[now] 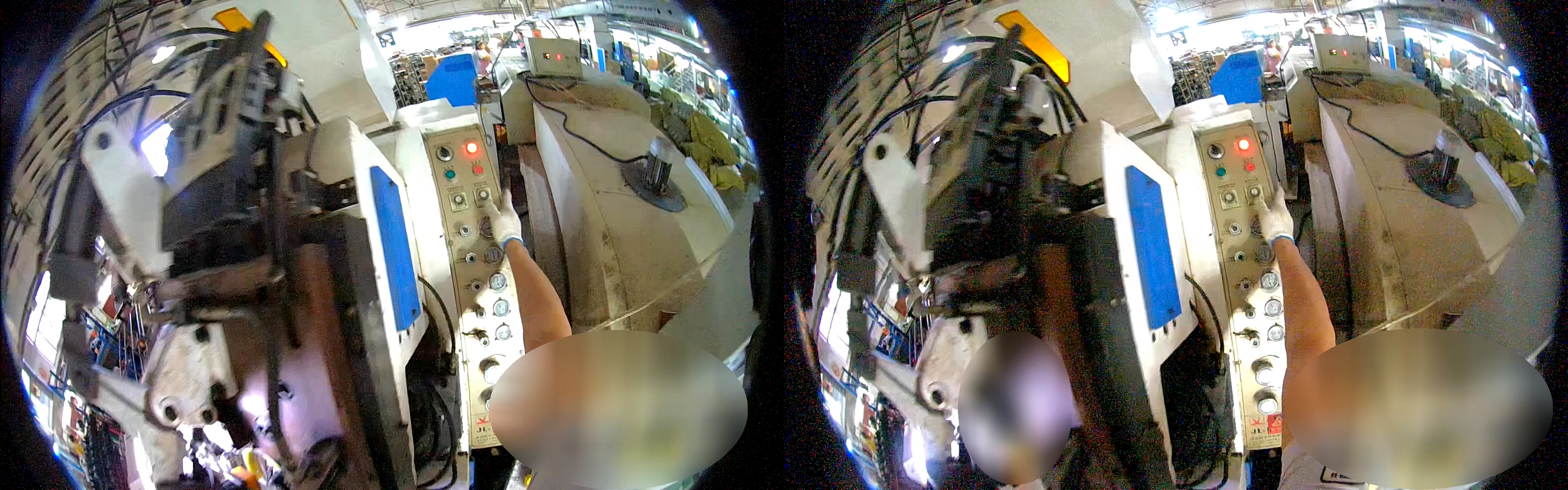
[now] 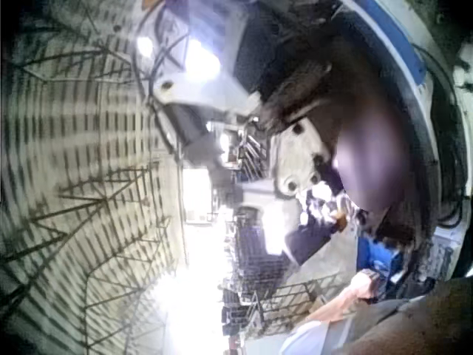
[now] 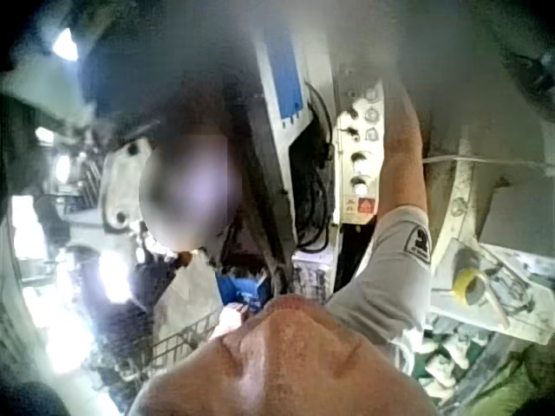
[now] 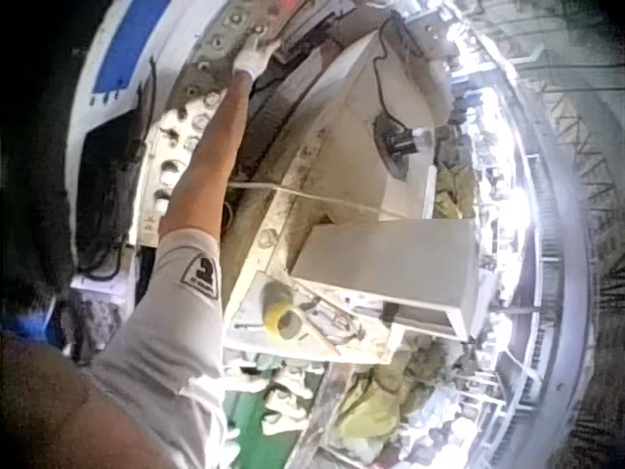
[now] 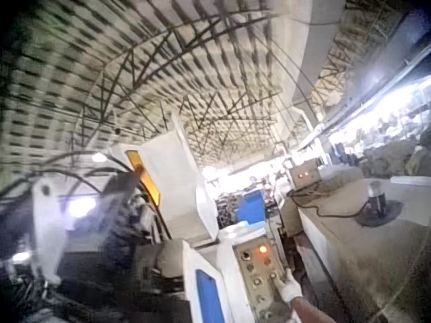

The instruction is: The person picks up shoe uppers from a conveyor belt, positions them onto a toe-lasting machine, aligns the material for shaping, and operates the machine's control panel to process the shoes.

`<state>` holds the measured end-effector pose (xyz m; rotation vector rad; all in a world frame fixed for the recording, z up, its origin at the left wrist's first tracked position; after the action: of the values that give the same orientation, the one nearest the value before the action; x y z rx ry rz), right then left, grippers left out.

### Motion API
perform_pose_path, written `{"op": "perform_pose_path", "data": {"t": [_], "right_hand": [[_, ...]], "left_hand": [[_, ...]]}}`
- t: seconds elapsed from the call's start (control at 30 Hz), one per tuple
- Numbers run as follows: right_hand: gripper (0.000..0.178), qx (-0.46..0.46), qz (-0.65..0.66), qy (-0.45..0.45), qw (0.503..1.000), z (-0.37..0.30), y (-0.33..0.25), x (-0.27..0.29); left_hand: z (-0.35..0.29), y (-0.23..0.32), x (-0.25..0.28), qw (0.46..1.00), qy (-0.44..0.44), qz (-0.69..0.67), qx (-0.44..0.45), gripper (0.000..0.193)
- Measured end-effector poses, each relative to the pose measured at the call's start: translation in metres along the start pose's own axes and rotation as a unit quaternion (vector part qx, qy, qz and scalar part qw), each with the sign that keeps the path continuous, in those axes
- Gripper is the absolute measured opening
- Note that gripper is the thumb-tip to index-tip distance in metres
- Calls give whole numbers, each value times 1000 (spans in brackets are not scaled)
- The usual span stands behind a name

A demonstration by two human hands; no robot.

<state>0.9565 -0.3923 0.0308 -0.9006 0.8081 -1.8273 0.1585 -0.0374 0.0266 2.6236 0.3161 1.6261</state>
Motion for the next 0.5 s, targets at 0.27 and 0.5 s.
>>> {"op": "perform_pose_path", "data": {"t": [0.27,0.5], "right_hand": [[60,87,-158,-101,978,-208,10,59],[16,-234,44,128,963,-659,-53,78]], "left_hand": [[-17,-25,-41,999,34,-8,7,26],[-5,-33,-85,996,51,50,-51,20]]}}
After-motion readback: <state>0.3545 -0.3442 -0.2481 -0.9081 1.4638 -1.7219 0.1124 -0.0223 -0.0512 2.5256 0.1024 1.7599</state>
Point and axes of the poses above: each hand's wrist, its own z-axis towards the middle knuckle, its own x-axis out of the back of the hand, y = z × x, the point moved 1 cm from there along z, towards the middle knuckle, and after that the axes turned 13 degrees about x, right-handed, at the moved point
